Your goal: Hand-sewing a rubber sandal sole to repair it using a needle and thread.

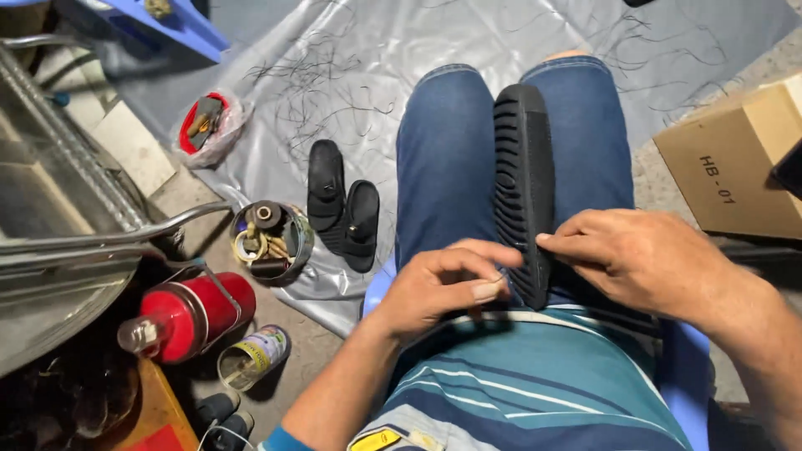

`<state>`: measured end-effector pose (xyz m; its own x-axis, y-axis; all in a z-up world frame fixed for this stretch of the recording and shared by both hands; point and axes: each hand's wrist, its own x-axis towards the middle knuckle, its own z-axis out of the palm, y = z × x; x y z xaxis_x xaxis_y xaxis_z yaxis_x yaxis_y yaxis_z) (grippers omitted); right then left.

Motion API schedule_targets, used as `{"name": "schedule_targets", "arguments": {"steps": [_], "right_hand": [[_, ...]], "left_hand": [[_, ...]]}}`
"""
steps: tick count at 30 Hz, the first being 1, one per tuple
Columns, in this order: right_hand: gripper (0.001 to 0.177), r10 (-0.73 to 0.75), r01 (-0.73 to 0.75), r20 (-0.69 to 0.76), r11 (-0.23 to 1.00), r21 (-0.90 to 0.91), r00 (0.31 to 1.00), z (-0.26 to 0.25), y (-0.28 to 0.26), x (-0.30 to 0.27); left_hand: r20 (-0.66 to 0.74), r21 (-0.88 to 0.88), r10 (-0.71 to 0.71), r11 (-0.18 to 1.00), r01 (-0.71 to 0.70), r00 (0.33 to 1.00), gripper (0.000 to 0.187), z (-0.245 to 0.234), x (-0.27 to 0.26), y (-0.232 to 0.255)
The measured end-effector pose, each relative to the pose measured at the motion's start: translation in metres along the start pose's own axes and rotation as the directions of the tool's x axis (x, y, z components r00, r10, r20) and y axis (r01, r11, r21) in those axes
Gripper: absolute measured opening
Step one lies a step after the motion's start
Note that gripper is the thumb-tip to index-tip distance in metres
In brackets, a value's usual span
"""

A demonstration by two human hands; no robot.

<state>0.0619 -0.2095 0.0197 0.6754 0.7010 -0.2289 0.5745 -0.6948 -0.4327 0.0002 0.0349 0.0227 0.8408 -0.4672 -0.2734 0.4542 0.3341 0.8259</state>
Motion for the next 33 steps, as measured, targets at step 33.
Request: {"name": "schedule_targets", "arguments": {"steps": [33], "right_hand": [[0.082,0.55,-0.62,0.339,0.771,0.146,0.763,-0.043,0.012,-0.015]], "left_hand": [[-0.049,0.88,0.202,0.472,-0.054,0.978,0.012,0.023,0.045,-0.006]]}}
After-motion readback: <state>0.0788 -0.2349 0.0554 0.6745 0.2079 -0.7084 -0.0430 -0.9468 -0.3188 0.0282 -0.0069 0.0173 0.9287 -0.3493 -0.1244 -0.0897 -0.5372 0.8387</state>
